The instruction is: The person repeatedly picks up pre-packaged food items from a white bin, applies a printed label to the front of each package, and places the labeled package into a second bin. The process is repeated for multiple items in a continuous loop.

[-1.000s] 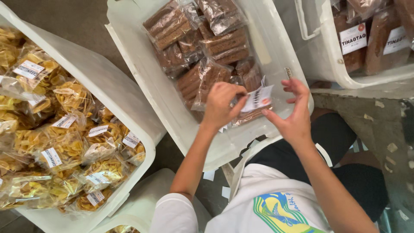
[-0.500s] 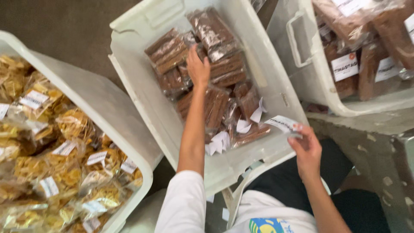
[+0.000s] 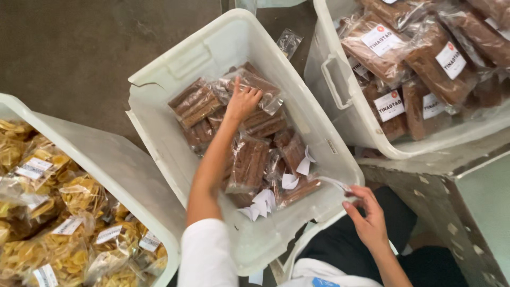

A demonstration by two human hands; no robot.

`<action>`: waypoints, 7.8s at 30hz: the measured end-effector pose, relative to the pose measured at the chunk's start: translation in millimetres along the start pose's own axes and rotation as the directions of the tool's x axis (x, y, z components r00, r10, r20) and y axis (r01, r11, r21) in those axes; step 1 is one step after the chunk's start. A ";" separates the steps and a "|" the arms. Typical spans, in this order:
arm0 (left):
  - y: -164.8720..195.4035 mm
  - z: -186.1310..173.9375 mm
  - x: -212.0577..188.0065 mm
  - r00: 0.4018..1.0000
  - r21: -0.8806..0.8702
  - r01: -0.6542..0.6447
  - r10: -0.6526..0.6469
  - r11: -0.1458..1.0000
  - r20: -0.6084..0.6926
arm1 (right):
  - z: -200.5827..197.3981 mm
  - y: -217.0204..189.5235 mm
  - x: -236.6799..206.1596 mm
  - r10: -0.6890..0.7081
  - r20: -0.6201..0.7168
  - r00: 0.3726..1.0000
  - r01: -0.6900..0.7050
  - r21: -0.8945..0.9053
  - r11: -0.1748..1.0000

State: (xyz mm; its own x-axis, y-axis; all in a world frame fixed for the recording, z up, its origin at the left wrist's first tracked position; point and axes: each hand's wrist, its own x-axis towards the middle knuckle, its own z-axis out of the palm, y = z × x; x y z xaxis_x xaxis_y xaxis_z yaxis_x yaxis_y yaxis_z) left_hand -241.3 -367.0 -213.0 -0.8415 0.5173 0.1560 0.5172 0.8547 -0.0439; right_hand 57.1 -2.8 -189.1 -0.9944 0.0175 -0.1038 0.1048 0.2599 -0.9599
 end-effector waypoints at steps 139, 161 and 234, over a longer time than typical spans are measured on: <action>0.8 76.2 19.6 0.084 -0.862 0.477 -0.967 -0.173 0.240 | 18.9 7.8 41.9 0.072 0.094 0.993 -0.083 0.109 0.991; 202.6 22.0 -143.2 0.671 -0.798 0.065 -0.565 -0.599 0.480 | 25.7 -52.5 79.3 -0.084 0.163 0.983 0.048 0.212 0.976; 300.4 -213.6 -108.8 0.994 -0.987 -0.087 0.082 0.132 -0.076 | -114.1 -100.2 -35.4 0.060 0.309 0.949 -0.176 0.362 0.916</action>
State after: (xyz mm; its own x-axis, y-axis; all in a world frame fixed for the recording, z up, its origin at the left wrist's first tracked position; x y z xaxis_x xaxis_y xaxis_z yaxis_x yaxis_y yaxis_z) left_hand 39.0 -175.9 -32.4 -0.7821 0.5804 0.2268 0.2954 0.0249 0.9550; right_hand 80.6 80.8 -59.6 -0.9343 -0.2664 -0.2368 0.2746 -0.1142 -0.9548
